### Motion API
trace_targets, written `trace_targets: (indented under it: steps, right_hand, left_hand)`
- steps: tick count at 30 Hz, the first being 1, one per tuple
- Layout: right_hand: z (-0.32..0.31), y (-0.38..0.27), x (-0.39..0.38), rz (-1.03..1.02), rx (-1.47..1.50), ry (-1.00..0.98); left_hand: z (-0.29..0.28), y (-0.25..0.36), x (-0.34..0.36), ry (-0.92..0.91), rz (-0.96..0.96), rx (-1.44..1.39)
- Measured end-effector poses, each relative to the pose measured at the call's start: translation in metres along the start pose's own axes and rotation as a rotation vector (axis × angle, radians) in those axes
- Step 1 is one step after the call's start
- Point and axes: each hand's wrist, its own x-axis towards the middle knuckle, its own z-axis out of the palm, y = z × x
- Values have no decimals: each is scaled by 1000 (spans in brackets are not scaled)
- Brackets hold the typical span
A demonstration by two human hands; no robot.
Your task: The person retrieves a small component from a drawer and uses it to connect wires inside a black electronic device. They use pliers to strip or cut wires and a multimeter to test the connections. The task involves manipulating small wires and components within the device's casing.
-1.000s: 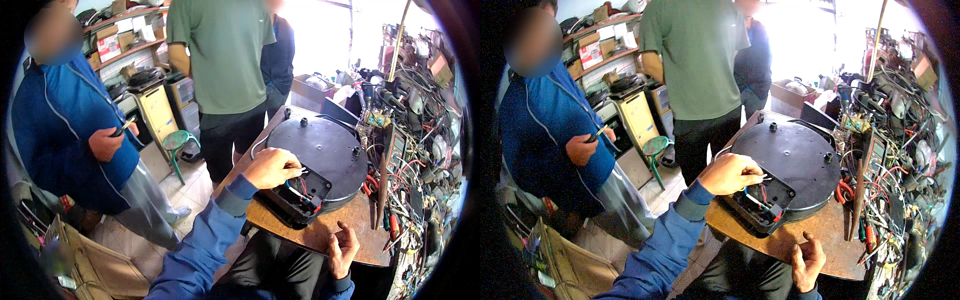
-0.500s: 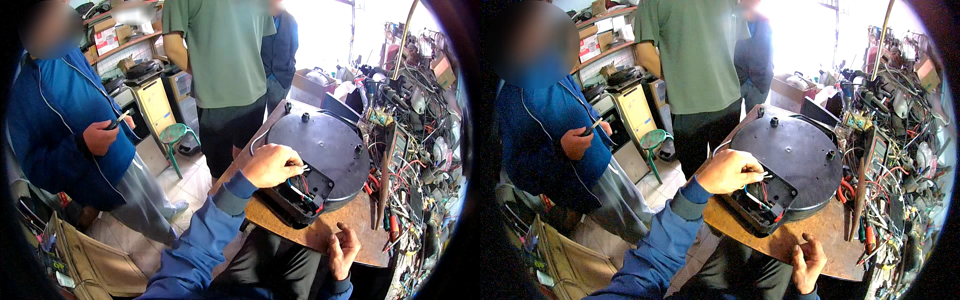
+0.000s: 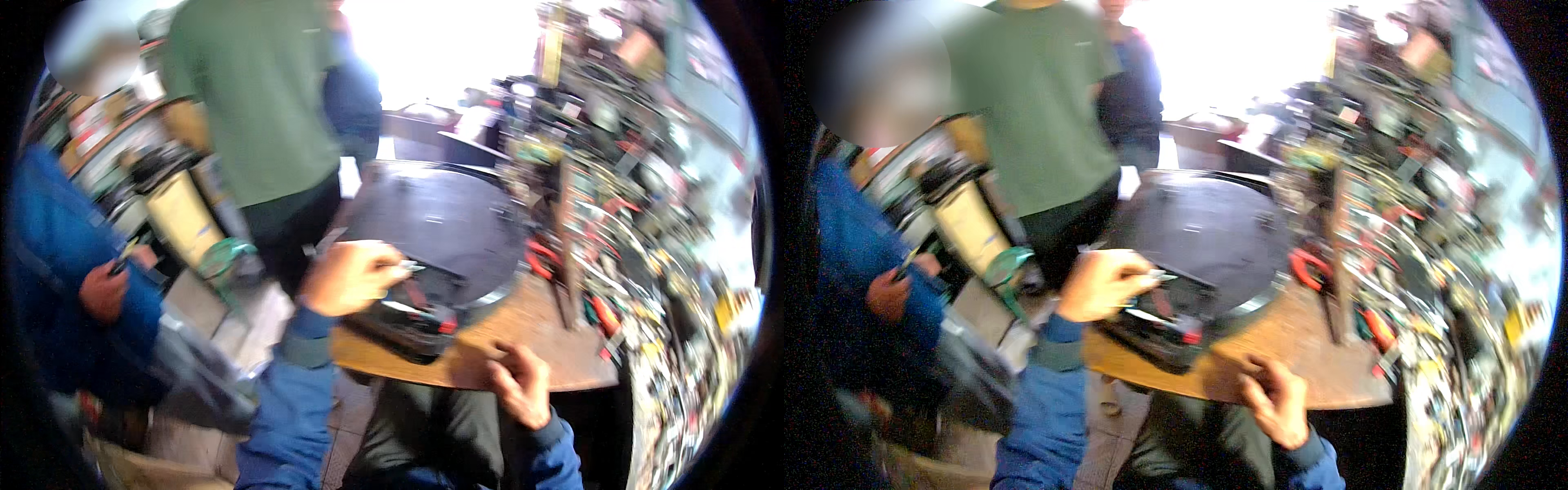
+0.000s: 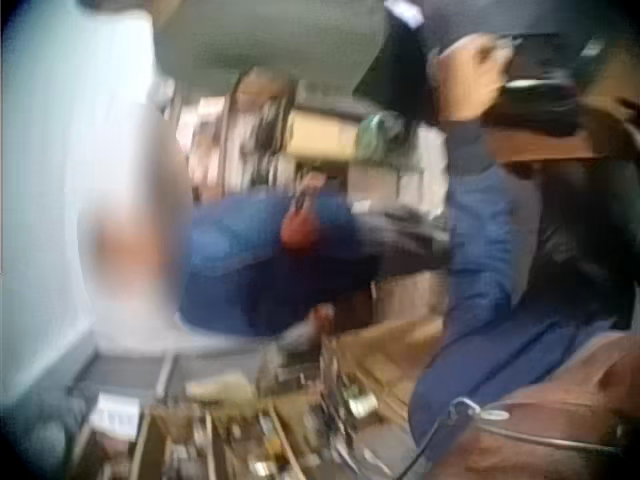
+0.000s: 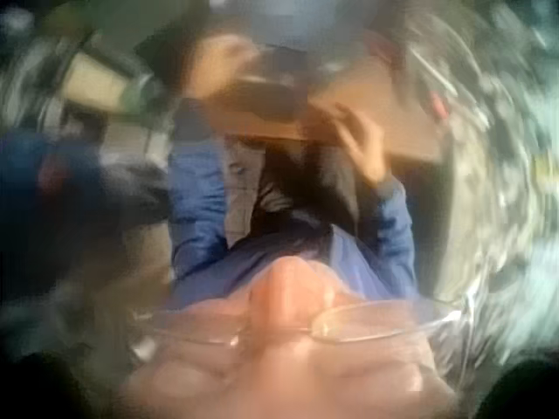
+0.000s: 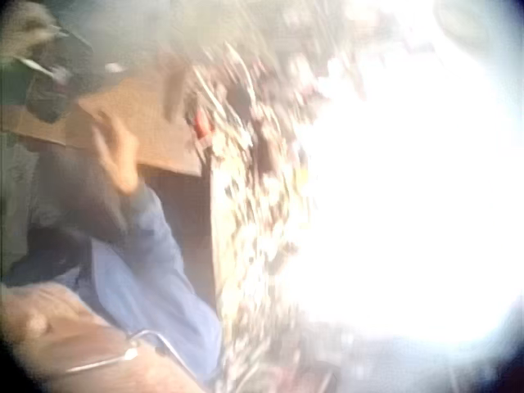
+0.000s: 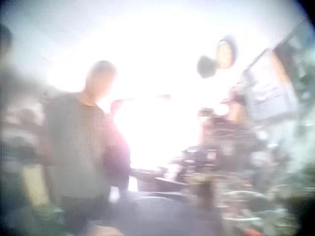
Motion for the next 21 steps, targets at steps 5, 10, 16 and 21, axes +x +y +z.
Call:
trace_targets:
  steps: [5, 10, 16, 21]
  right_hand:
    - [15, -22, 17, -265, -85, -170]
    - [-22, -1, -20, -234, -175, -15]
    - [-40, -44, -15, -359, -290, -91]
    - [-46, -61, 0, -386, -495, -222]
  left_hand:
    - [-43, 0, -30, 67, -155, -87]
    - [9, -14, -2, 63, 26, -21]
    - [-2, -5, -8, 32, -14, -24]
    - [1, -3, -2, 37, 26, -122]
